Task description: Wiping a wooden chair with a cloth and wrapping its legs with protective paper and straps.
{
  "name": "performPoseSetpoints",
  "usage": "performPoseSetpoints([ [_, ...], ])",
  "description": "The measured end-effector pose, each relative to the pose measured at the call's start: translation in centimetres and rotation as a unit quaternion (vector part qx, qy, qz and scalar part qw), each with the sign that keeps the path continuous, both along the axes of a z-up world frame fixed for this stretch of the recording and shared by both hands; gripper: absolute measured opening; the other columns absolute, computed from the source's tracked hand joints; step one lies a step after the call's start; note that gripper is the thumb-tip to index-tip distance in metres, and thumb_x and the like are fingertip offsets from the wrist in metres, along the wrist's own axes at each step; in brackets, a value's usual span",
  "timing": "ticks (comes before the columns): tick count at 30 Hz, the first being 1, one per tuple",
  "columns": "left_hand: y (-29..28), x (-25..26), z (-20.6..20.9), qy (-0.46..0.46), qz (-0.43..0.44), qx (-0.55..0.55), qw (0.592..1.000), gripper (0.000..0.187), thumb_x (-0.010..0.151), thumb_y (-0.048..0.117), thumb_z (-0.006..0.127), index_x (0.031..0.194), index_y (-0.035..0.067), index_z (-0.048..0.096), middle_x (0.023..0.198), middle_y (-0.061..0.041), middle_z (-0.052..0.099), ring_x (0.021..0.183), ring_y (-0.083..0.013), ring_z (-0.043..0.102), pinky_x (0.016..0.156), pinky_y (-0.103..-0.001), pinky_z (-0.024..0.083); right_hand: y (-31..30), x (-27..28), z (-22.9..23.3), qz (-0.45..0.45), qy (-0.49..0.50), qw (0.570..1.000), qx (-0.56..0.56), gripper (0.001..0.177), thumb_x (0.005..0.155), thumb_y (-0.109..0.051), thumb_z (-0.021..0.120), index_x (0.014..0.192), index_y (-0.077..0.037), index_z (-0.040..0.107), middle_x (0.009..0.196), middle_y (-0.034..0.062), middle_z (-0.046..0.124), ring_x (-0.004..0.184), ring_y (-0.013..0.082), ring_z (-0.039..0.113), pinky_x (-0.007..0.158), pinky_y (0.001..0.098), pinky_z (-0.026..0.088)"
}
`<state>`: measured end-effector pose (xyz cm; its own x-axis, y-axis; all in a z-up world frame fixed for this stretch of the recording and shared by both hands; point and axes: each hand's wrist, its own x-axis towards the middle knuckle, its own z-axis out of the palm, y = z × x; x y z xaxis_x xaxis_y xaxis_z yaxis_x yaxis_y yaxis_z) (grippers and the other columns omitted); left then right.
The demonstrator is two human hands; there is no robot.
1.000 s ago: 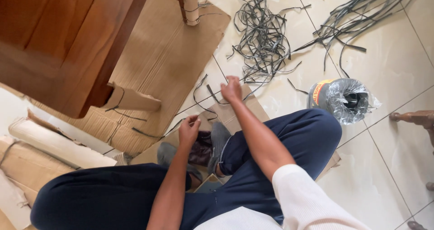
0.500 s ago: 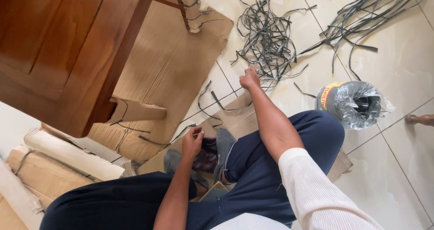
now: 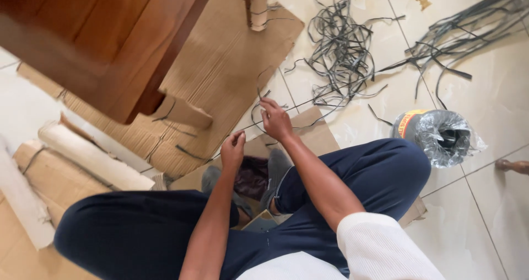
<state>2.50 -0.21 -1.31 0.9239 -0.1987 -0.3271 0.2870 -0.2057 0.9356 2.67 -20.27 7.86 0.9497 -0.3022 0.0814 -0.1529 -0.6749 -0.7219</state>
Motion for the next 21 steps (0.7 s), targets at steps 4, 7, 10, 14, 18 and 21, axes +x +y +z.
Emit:
performPoseSetpoints([
  [4, 0.2, 0.4, -2.7, -0.01, 0.047, -0.005, 0.999, 0.033, 0.101, 0.029, 0.066, 0.119, 0.002, 0.074, 0.101, -0.006, 0.077, 0.092, -0.0126, 0.069, 0.083, -0.027, 0.054, 4.5, -2.0, 1.2, 0.072, -0.046, 0.996, 0.034, 0.024, 0.094, -0.011, 0.064, 0.116, -0.005, 0.072, 0.129, 0.0131, 0.069, 0.112, 0.0349, 0.069, 0.094, 0.041, 0.056],
  [7, 0.7, 0.5, -4.5, 0.017, 0.05, -0.137, 0.989, 0.034, 0.112, 0.03, 0.059, 0.114, 0.0, 0.075, 0.097, -0.006, 0.069, 0.091, -0.0122, 0.061, 0.08, -0.028, 0.05, 7.2, -3.0, 1.6, 0.152, -0.041, 0.987, 0.045, 0.018, 0.094, -0.012, 0.068, 0.109, -0.005, 0.074, 0.121, 0.0145, 0.072, 0.11, 0.0353, 0.069, 0.093, 0.0418, 0.056],
  [10, 1.3, 1.2, -3.3, 0.093, 0.072, -0.188, 0.975, 0.033, 0.107, 0.027, 0.055, 0.108, 0.002, 0.076, 0.098, -0.004, 0.077, 0.089, -0.0138, 0.069, 0.08, -0.028, 0.055, 9.0, -3.5, 2.2, 0.197, -0.035, 0.979, 0.039, 0.016, 0.092, -0.012, 0.071, 0.106, -0.005, 0.074, 0.111, 0.0154, 0.074, 0.104, 0.0353, 0.07, 0.089, 0.0422, 0.056],
  [14, 2.3, 1.9, -1.5, 0.147, 0.145, -0.197, 0.958, 0.033, 0.107, 0.03, 0.056, 0.106, 0.003, 0.075, 0.094, -0.003, 0.074, 0.083, -0.0126, 0.067, 0.073, -0.029, 0.054, 9.4, -3.7, 2.7, 0.139, 0.032, 0.985, 0.099, 0.017, 0.091, -0.019, 0.076, 0.102, -0.006, 0.073, 0.094, 0.012, 0.075, 0.085, 0.0256, 0.074, 0.077, 0.0371, 0.058],
  [18, 3.6, 2.9, -0.3, 0.168, 0.199, -0.191, 0.947, 0.031, 0.103, 0.032, 0.058, 0.108, 0.007, 0.077, 0.094, 0.001, 0.073, 0.082, -0.0076, 0.064, 0.068, -0.027, 0.054, 7.6, -3.5, 0.7, 0.078, 0.033, 0.99, 0.111, 0.018, 0.09, -0.024, 0.079, 0.098, -0.008, 0.076, 0.088, 0.0084, 0.076, 0.075, 0.0173, 0.073, 0.07, 0.0329, 0.058],
  [21, 5.0, 3.3, -2.4, 0.147, 0.257, -0.216, 0.931, 0.03, 0.106, 0.031, 0.064, 0.111, 0.006, 0.08, 0.086, -0.001, 0.065, 0.074, -0.0105, 0.056, 0.064, -0.026, 0.048, 6.0, -3.3, 0.0, 0.031, 0.064, 0.994, 0.088, 0.02, 0.089, -0.027, 0.08, 0.095, -0.008, 0.078, 0.084, 0.0084, 0.076, 0.073, 0.0167, 0.072, 0.069, 0.0325, 0.057],
])
